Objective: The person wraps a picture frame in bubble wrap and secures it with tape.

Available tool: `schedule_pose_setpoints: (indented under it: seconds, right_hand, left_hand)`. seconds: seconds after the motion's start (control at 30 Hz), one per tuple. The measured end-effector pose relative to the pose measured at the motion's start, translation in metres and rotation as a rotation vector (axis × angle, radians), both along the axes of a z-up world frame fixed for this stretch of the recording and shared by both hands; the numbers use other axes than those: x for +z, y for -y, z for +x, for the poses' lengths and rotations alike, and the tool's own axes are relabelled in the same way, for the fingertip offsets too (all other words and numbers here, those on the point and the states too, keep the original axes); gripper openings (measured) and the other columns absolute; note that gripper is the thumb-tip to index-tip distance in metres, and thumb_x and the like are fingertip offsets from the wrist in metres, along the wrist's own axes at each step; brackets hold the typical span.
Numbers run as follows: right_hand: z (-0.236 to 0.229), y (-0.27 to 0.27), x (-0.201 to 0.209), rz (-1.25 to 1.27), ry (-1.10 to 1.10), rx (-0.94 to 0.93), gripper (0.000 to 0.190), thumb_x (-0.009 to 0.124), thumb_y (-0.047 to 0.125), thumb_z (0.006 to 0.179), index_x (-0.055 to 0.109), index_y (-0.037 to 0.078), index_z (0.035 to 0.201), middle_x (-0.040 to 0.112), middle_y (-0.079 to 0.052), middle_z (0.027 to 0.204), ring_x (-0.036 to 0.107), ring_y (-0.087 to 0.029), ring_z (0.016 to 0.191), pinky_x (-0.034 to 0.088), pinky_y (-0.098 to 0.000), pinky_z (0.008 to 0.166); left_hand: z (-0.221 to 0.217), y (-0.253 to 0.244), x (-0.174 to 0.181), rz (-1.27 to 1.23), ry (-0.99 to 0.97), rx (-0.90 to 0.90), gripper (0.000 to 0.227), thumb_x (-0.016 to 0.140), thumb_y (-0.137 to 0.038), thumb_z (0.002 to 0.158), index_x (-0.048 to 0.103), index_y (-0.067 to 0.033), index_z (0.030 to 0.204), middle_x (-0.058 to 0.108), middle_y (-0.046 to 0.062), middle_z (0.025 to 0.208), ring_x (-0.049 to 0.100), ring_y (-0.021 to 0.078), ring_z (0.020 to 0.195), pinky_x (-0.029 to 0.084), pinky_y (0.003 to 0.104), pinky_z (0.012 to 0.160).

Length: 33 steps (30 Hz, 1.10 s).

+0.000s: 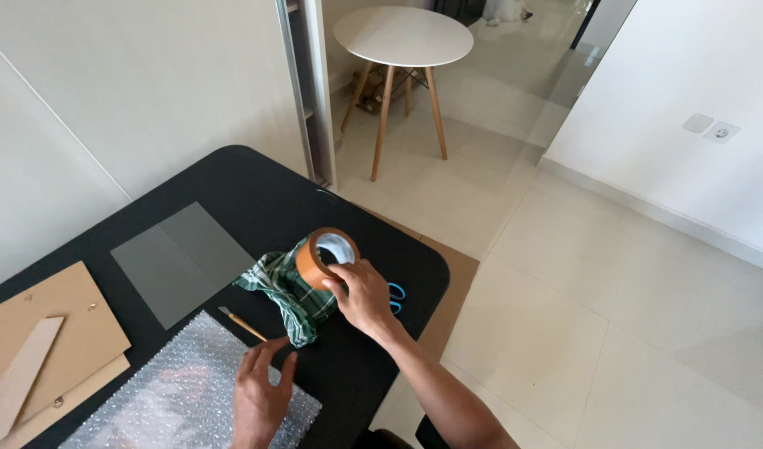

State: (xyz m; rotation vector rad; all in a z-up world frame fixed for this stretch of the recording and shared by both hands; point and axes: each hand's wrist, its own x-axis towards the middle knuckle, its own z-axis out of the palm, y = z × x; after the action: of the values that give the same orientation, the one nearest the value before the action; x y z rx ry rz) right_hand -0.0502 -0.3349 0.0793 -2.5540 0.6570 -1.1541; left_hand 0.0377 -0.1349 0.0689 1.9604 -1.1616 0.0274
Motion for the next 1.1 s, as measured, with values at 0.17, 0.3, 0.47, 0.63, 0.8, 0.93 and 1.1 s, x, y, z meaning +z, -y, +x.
schedule_pose_setpoints:
  seconds: [0.17,0.3,0.47,0.63,0.8,0.93,1.1]
  right_hand:
    - [-0.015,-0.059,0.02,0.26,0.049,0.237,0.034,0.058,0.039,0.09,0.068,0.008,0.101,0.067,-0.006,0.084,0.059,-0.019,0.068,0.047,-0.0315,0.06]
    - [-0.016,-0.096,0.017,0.491,0.078,0.503,0.027,0.065,0.029,0.088,0.067,0.008,0.105,0.062,-0.005,0.081,0.058,-0.014,0.062,0.048,-0.0269,0.061]
    - [-0.009,-0.118,0.014,0.548,0.128,0.675,0.017,0.071,0.012,0.082,0.068,0.007,0.098,0.063,-0.007,0.08,0.061,-0.017,0.067,0.051,-0.0286,0.064]
    - [-0.008,-0.125,0.012,0.561,0.061,0.692,0.019,0.074,0.003,0.076,0.072,0.006,0.095,0.067,-0.009,0.075,0.069,-0.024,0.071,0.056,-0.0353,0.067]
    - [-0.009,-0.133,0.012,0.64,0.031,0.784,0.016,0.069,0.003,0.08,0.071,0.004,0.096,0.067,-0.011,0.076,0.067,-0.022,0.071,0.054,-0.0364,0.067]
    - [-0.012,-0.136,0.0,0.793,0.0,0.805,0.017,0.069,0.01,0.083,0.069,0.004,0.099,0.065,-0.006,0.075,0.065,-0.015,0.071,0.055,-0.0329,0.069]
    - [-0.015,-0.145,0.015,0.749,-0.048,0.779,0.017,0.067,0.013,0.085,0.07,0.003,0.098,0.064,-0.007,0.067,0.061,-0.01,0.062,0.054,-0.0279,0.057]
  left_hand:
    - [0.0,-0.031,0.029,-0.178,0.042,0.109,0.042,0.057,-0.029,0.088,0.056,-0.0044,0.122,0.058,0.012,0.117,0.055,0.0277,0.11,0.048,0.04,0.086]
    - [-0.004,-0.06,0.049,-0.257,-0.021,0.151,0.053,0.05,-0.037,0.09,0.048,-0.0029,0.13,0.052,0.017,0.123,0.051,0.0301,0.114,0.046,0.041,0.087]
    - [0.0,-0.083,0.045,-0.4,-0.103,0.149,0.072,0.062,-0.048,0.08,0.043,-0.0013,0.131,0.049,0.02,0.126,0.054,0.0334,0.113,0.048,0.043,0.088]
    - [0.0,-0.103,0.045,-0.478,-0.192,0.123,0.094,0.076,-0.052,0.068,0.038,-0.0021,0.138,0.046,0.019,0.133,0.052,0.0379,0.117,0.046,0.046,0.094]
    - [-0.002,-0.117,0.047,-0.441,-0.372,0.028,0.105,0.083,-0.037,0.064,0.026,-0.0052,0.146,0.032,0.025,0.144,0.037,0.0475,0.131,0.041,0.056,0.098]
    - [-0.004,-0.126,0.054,-0.419,-0.256,0.066,0.099,0.083,-0.041,0.065,0.032,-0.0126,0.145,0.029,0.019,0.148,0.034,0.0427,0.135,0.037,0.055,0.104]
    - [-0.01,-0.127,0.062,-0.263,0.021,0.106,0.07,0.084,-0.034,0.07,0.054,-0.0161,0.13,0.037,0.016,0.142,0.035,0.0434,0.134,0.035,0.057,0.106]
